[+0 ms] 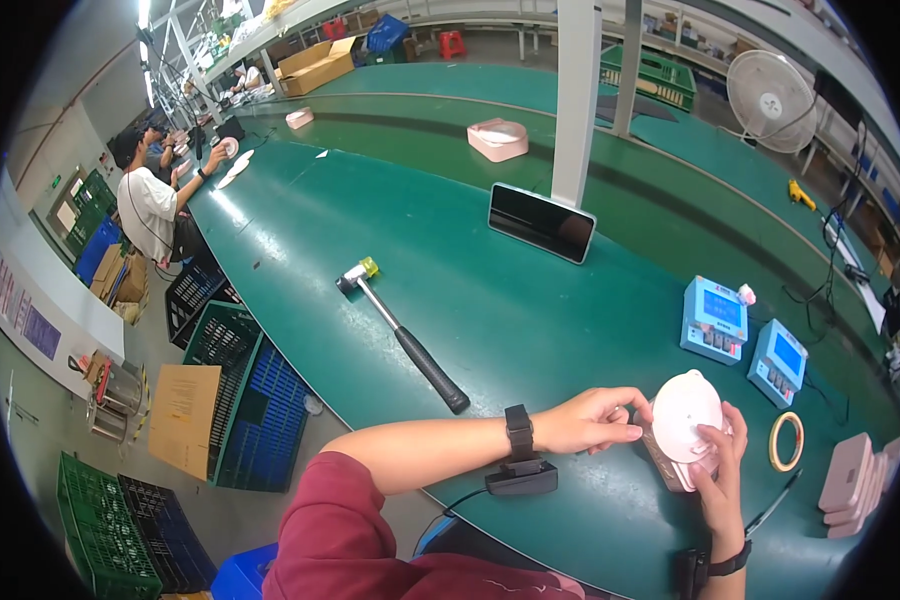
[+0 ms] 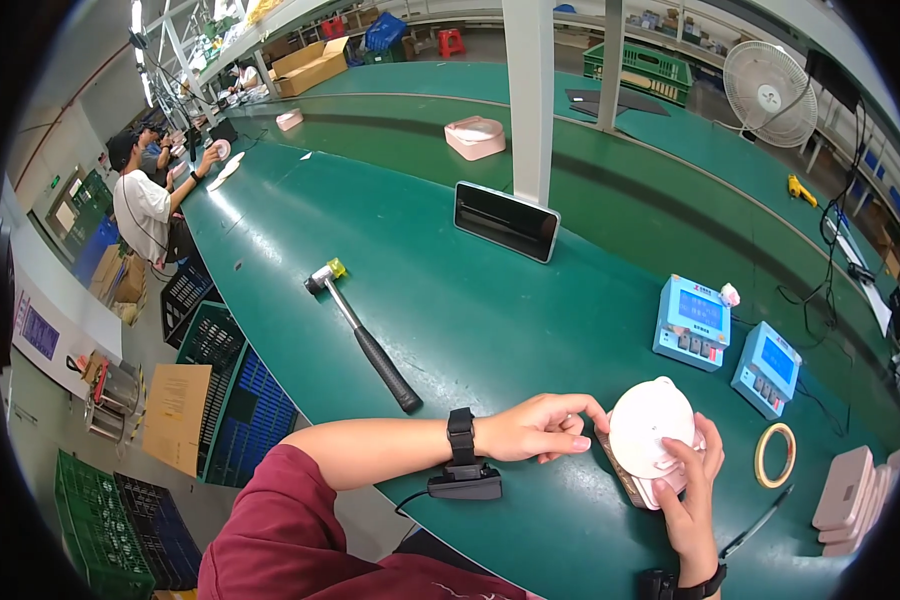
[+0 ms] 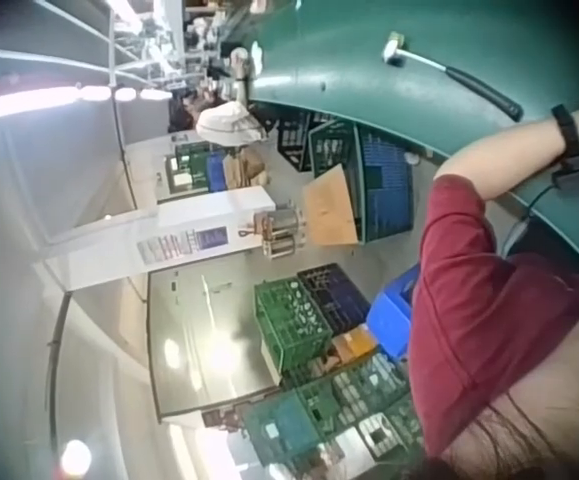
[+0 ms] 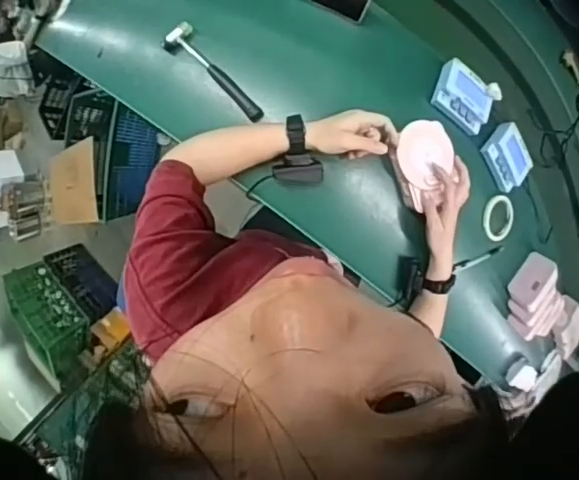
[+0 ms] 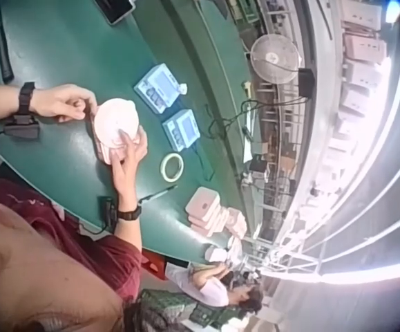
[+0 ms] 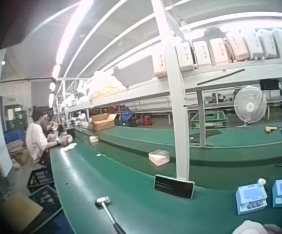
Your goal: The person picks up several pink record players one by one, turns them over to inspect them, and presses their buttons to test them. After testing each device, they place it back on the table or onto a stack.
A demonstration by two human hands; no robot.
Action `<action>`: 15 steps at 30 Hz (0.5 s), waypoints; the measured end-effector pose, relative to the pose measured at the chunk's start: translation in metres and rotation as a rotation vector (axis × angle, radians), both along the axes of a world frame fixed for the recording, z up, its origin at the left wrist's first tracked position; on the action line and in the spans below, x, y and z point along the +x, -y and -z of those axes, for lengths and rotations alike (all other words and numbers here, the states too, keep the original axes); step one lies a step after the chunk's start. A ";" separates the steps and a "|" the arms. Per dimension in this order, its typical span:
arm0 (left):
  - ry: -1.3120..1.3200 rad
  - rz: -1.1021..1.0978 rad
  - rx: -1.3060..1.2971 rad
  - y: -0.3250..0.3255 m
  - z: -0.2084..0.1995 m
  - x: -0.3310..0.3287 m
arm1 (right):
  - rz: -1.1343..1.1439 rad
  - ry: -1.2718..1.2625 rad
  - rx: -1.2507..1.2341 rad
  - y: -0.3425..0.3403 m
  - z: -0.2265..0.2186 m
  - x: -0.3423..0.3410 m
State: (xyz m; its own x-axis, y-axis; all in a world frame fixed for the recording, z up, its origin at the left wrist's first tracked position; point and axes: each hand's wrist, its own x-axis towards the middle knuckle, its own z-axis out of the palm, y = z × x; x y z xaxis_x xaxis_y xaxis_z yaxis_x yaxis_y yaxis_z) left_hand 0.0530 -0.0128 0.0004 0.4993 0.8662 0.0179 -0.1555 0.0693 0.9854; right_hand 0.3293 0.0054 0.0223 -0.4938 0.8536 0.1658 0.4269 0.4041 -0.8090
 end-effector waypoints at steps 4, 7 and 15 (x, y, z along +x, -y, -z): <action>-0.022 -0.001 0.008 0.000 0.000 0.000 | 0.004 -0.018 0.005 0.000 -0.002 -0.002; -0.026 -0.001 0.010 0.000 0.000 0.000 | 0.002 -0.003 0.006 0.001 -0.002 -0.001; -0.023 -0.002 0.011 0.000 0.000 0.000 | 0.001 -0.020 -0.005 0.000 -0.001 -0.001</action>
